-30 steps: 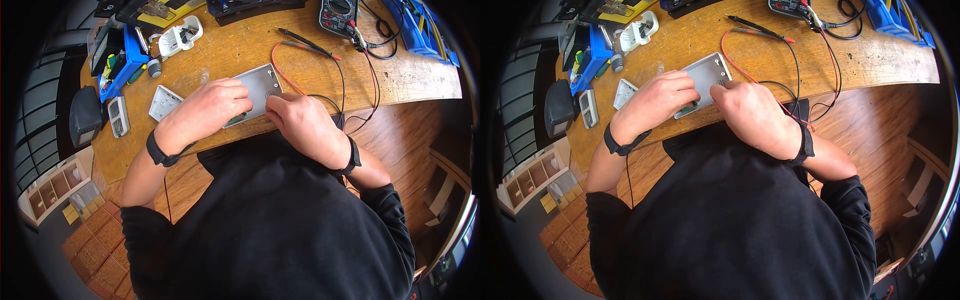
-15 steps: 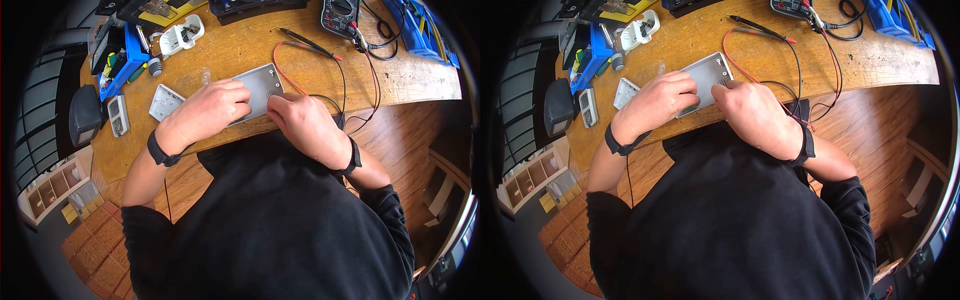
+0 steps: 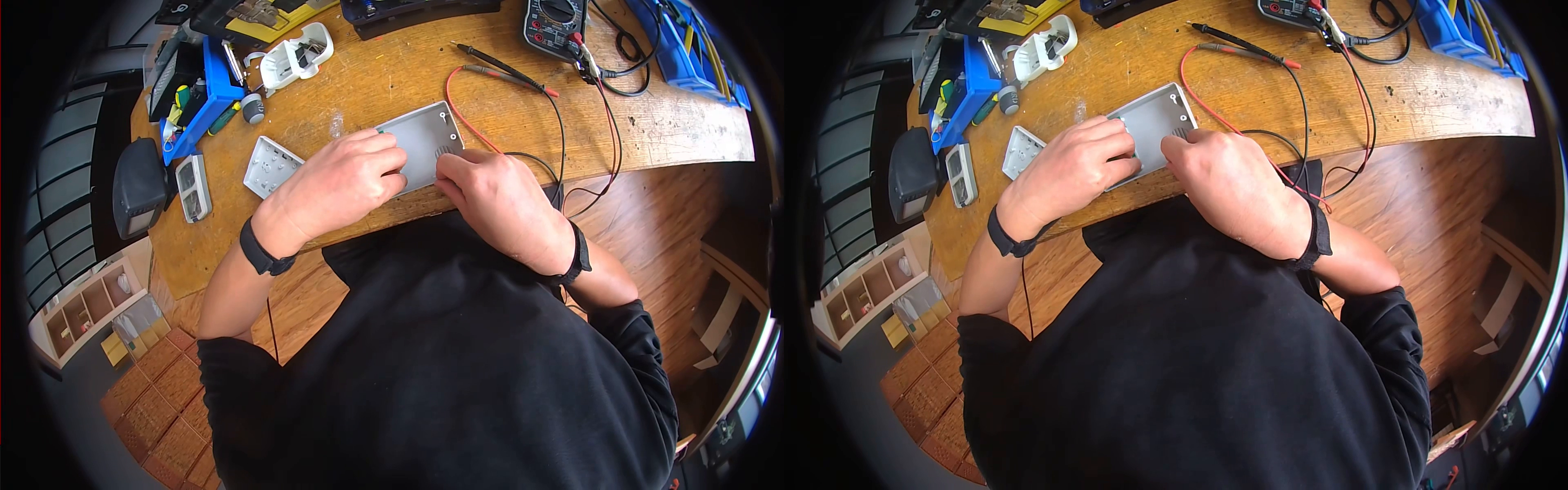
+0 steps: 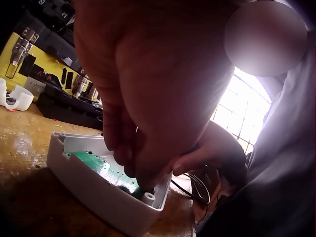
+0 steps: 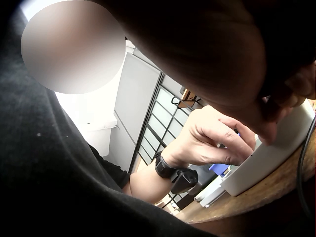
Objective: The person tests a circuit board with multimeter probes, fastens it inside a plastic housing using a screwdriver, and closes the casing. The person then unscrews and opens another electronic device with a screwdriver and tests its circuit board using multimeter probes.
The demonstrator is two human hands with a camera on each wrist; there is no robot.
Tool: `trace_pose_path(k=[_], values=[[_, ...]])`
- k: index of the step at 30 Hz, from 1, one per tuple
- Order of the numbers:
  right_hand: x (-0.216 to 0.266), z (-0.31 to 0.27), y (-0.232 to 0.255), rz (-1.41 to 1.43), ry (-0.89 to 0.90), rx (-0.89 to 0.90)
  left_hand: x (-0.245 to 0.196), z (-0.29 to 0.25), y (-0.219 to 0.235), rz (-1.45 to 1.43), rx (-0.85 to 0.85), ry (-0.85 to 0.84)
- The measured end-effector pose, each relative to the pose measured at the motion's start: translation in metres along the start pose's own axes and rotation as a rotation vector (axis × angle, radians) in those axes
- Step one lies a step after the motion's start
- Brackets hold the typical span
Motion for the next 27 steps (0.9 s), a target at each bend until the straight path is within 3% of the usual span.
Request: trace_pose_path(k=[12,27], values=[[0.0,-0.001,-0.002,-0.011,0.008,-0.015,-0.018,0.01,-0.001,0.148,-0.001,-0.057],[-0.001,-0.001,-0.002,0.001,0.001,-0.01,-0.001,0.006,-0.002,0.011,0.011,0.053]])
Point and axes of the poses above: each hand's wrist, its own z-axis towards the middle knuckle, its own y-axis out of the back of the hand, x = y × z, the point moved 6 cm from there along z, towards the middle knuckle, and after that the axes turned 9 degrees about -x, right-handed, at the moved point
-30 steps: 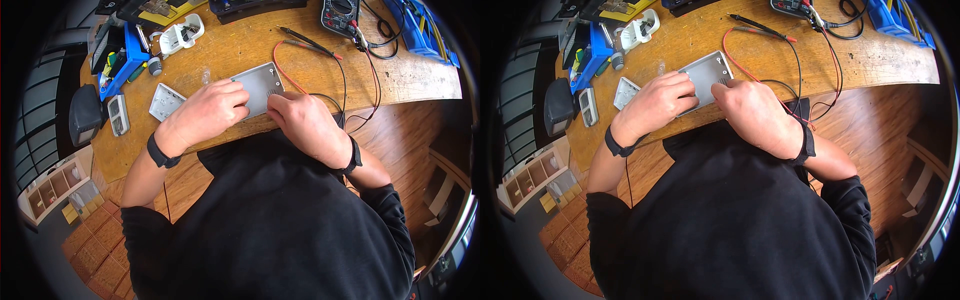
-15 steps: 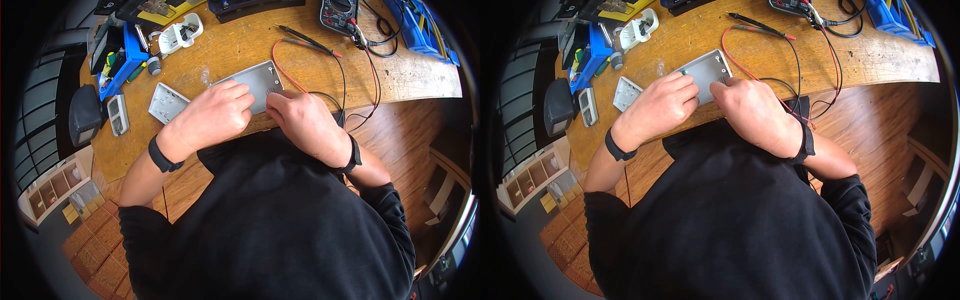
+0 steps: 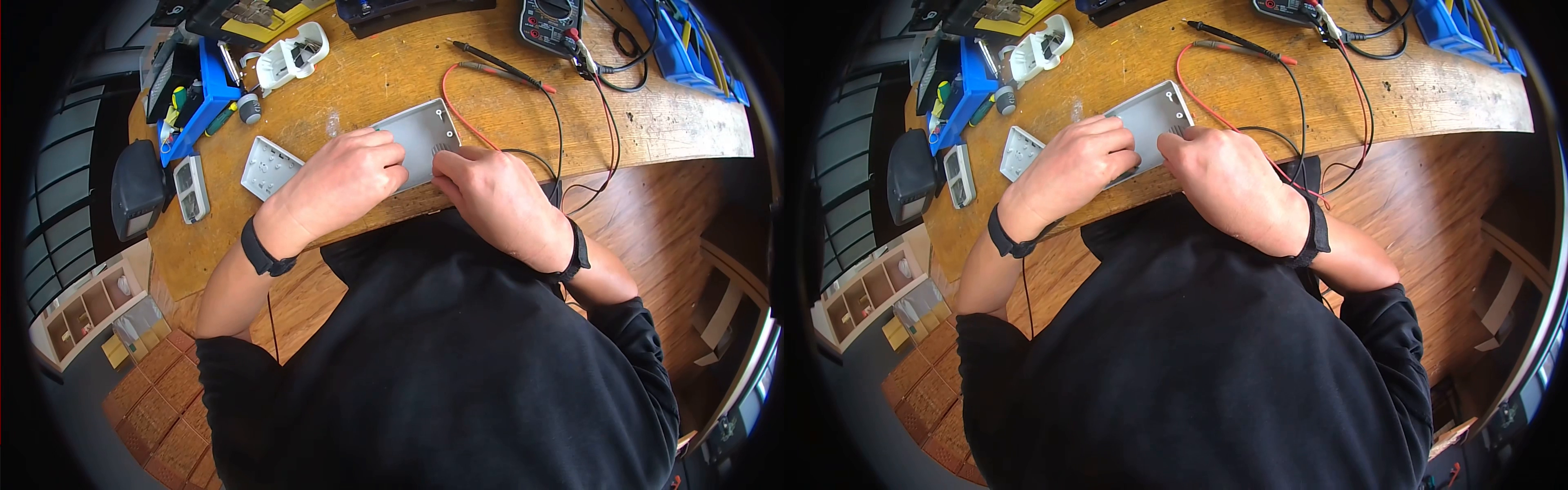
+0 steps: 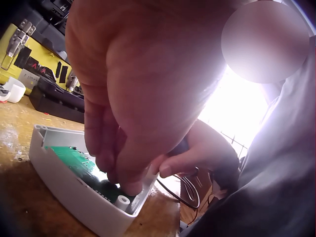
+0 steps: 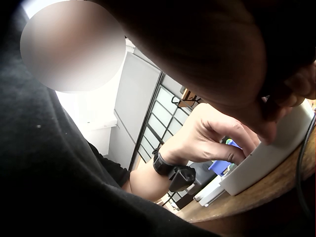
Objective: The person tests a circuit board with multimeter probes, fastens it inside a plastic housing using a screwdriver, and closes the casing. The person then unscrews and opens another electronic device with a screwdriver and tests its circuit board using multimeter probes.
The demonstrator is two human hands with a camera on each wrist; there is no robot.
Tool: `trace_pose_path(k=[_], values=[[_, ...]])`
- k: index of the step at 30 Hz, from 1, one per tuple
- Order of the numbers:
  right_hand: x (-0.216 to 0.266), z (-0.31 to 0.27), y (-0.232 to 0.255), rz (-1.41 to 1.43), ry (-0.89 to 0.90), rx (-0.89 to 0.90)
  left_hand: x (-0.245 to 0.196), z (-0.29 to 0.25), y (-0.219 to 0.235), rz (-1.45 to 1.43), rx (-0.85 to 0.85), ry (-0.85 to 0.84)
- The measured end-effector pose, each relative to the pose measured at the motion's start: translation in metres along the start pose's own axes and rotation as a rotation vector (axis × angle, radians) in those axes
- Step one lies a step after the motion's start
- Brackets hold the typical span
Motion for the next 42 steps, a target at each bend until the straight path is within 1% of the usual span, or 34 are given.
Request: trace_pose_path(k=[16,18,19,21,22,24,25,26,27,28,30,32,34,36,38,40,42], values=[[0.004,0.003,0.007,0.014,-0.031,0.029,0.002,-0.009,0.004,-0.023,-0.043,0.022],[0.007,0.006,0.018,0.161,-0.055,-0.03,0.004,-0.012,0.011,-0.031,-0.08,0.058],[0.013,0.008,0.029,0.16,-0.047,-0.021,0.004,-0.015,0.013,-0.029,-0.087,0.068],[0.018,0.01,0.053,0.243,-0.218,0.041,0.005,-0.023,0.02,-0.038,-0.202,0.133],[0.018,0.008,0.06,0.261,-0.202,0.01,0.006,-0.027,0.019,-0.036,-0.216,0.149],[0.02,0.008,0.078,0.354,-0.303,0.008,0.007,-0.038,0.02,-0.138,-0.356,0.236],[0.019,0.006,0.083,0.509,-0.282,-0.051,0.006,-0.041,0.017,-0.138,-0.37,0.251],[0.016,0.004,0.086,0.663,-0.263,-0.109,0.005,-0.045,0.015,-0.167,-0.429,0.294],[0.018,0.003,0.091,0.754,-0.19,-0.174,0.004,-0.049,0.013,-0.195,-0.487,0.336],[0.022,0.005,0.094,0.831,-0.082,-0.275,0.001,-0.051,0.009,-0.196,-0.5,0.347],[0.029,0.01,0.093,0.869,0.062,-0.401,-0.003,-0.058,0.001,-0.262,-0.597,0.397],[0.035,0.013,0.084,0.854,0.134,-0.426,-0.006,-0.062,-0.004,-0.295,-0.621,0.422],[0.042,0.016,0.073,0.849,0.187,-0.435,-0.009,-0.062,-0.004,-0.289,-0.648,0.412],[0.05,0.025,0.064,0.808,0.258,-0.387,-0.01,-0.061,-0.003,-0.286,-0.65,0.417],[0.053,0.029,0.055,0.805,0.289,-0.38,-0.009,-0.062,-0.004,-0.282,-0.646,0.419],[0.059,0.034,0.052,0.681,0.318,-0.328,-0.007,-0.06,-0.008,-0.257,-0.62,0.412],[0.058,0.036,0.045,0.714,0.308,-0.332,0.0,-0.062,-0.011,-0.269,-0.622,0.412]])
Point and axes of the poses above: each hand's wrist, its own z-axis towards the middle knuckle, its own y-axis out of the back of the hand, x = y × z, the point moved 6 cm from there along z, towards the middle knuckle, and after that the axes turned 9 degrees about -x, right-handed, at the moved point
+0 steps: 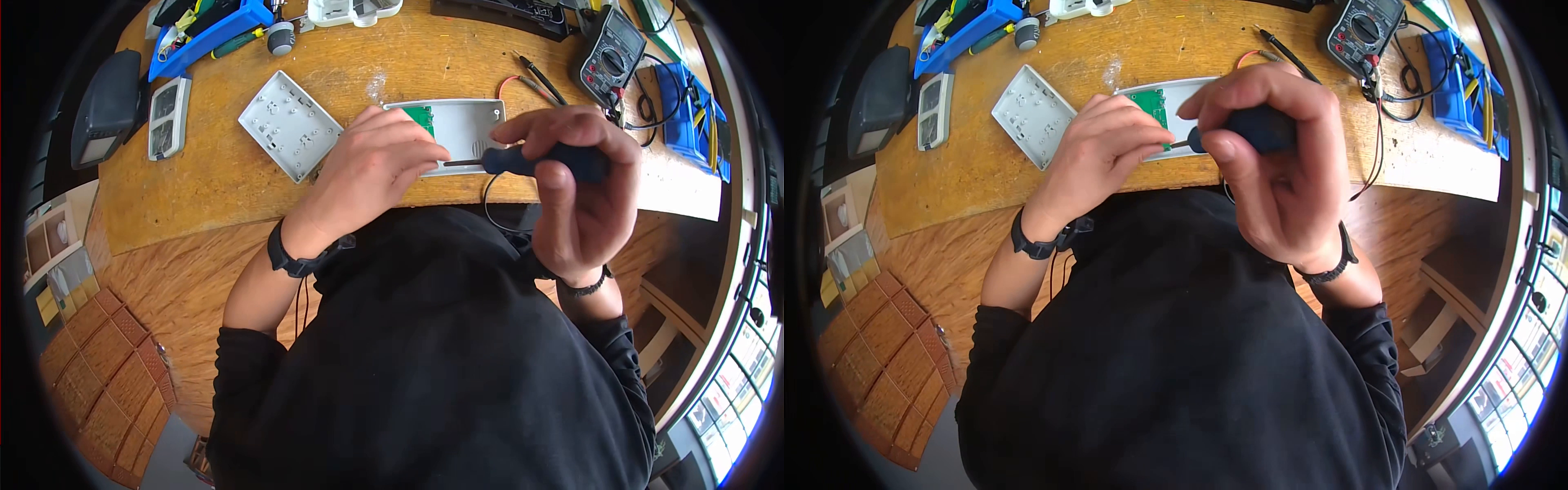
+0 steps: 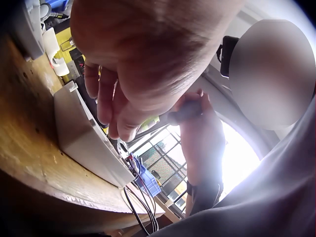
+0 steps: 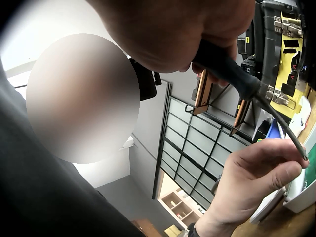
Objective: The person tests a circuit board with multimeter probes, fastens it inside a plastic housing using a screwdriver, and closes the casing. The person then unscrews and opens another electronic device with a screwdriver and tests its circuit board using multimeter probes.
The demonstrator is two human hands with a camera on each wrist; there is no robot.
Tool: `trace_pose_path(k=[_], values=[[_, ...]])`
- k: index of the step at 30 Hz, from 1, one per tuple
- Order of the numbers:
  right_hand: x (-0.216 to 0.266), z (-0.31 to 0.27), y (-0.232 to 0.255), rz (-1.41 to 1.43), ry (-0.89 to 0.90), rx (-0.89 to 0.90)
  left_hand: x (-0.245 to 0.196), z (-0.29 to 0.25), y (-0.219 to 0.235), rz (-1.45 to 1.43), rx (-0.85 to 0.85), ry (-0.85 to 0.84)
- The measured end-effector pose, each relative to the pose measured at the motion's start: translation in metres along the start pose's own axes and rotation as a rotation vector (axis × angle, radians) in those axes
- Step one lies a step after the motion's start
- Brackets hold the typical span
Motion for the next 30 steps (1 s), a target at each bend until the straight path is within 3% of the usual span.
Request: trace_pose_path(k=[10,30], values=[[-0.016,-0.001,-0.008,-0.032,-0.102,-0.017,0.018,0.008,-0.012,-0.169,0.06,0.033],[-0.024,-0.004,-0.016,-0.035,-0.146,-0.02,0.022,0.005,-0.013,-0.126,0.09,0.023]])
Point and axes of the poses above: each hand's wrist, its own z-axis towards the middle knuckle, its own y-axis out of the back of the hand, x = y × z, the point moved 6 cm from there along z, towards the middle knuckle, and after that the axes turned 9 degrees about -x, right-handed, at the moved point
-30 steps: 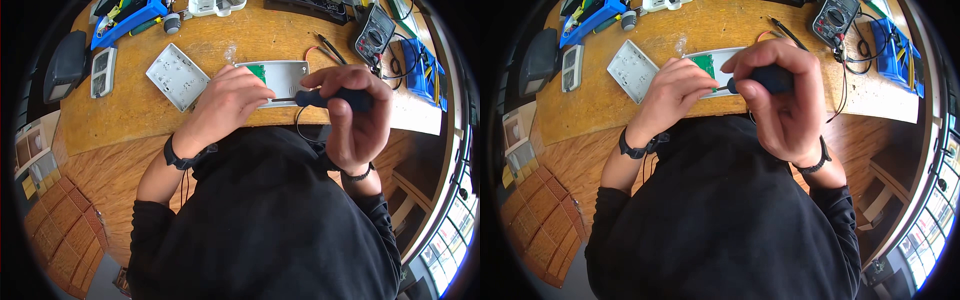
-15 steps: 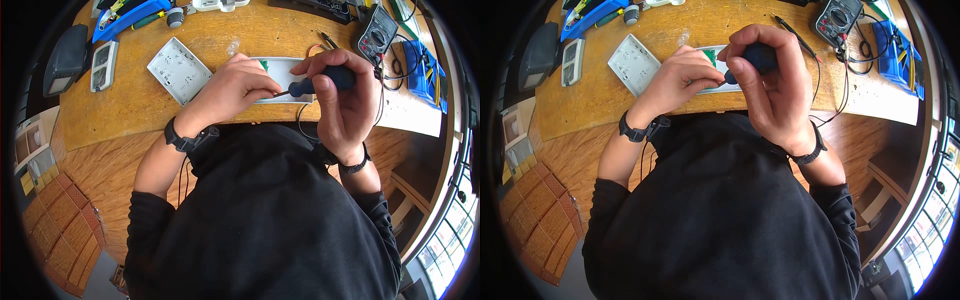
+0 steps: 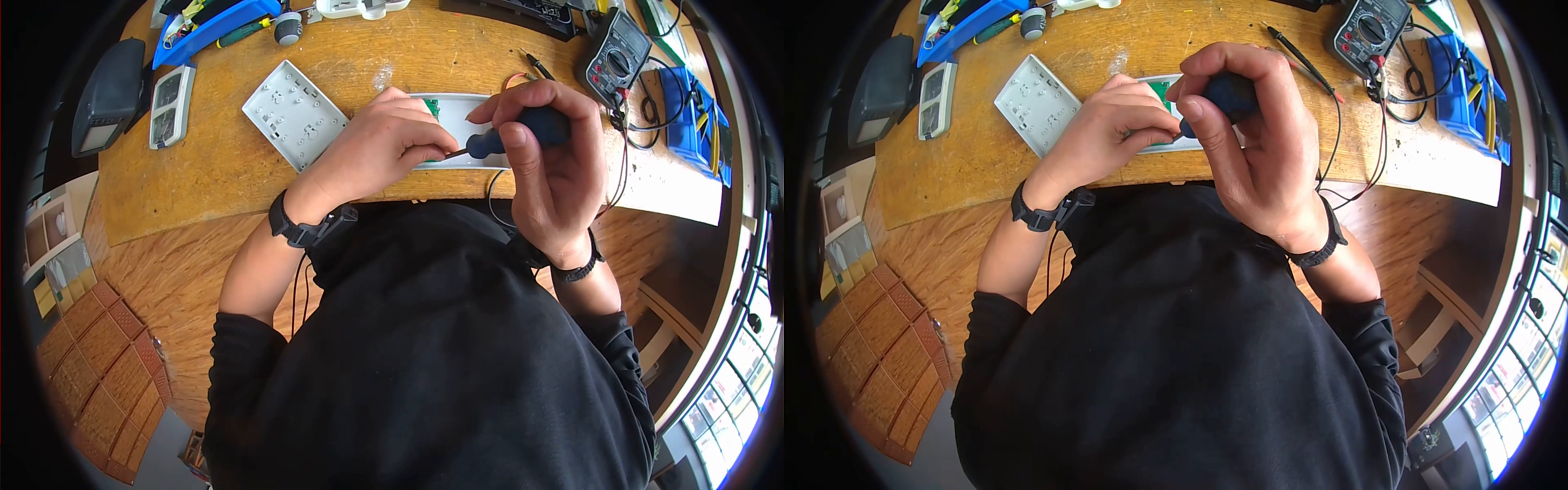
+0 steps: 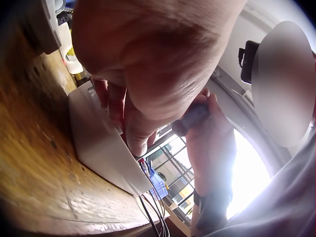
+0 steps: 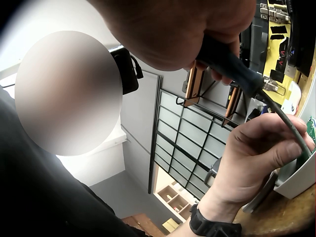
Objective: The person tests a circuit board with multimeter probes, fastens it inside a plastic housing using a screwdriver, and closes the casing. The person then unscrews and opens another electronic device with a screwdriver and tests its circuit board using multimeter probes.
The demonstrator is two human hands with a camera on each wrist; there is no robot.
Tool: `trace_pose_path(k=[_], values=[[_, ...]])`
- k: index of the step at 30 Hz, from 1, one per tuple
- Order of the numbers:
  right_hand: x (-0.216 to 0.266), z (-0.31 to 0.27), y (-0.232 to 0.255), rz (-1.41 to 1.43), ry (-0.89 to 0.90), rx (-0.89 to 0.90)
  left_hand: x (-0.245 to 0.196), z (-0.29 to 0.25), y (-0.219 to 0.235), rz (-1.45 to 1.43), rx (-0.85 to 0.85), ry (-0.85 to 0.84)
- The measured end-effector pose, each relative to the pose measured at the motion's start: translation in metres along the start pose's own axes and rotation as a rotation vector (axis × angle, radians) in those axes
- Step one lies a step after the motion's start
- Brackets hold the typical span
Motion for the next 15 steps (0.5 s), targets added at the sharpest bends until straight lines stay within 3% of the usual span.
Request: trace_pose_path(k=[15], values=[[0.0053,0.0004,-0.0038,-0.052,0.074,0.047,0.0002,0.0009,0.001,-0.003,-0.01,0.013]])
Point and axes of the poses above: each hand's wrist, its own z-axis towards the middle knuckle, its own y-axis out of the back of the hand, x = y × z, the point moved 6 cm from there along z, towards the middle knuckle, and after that the axes turned 9 degrees about -x, right-handed, at the moved point
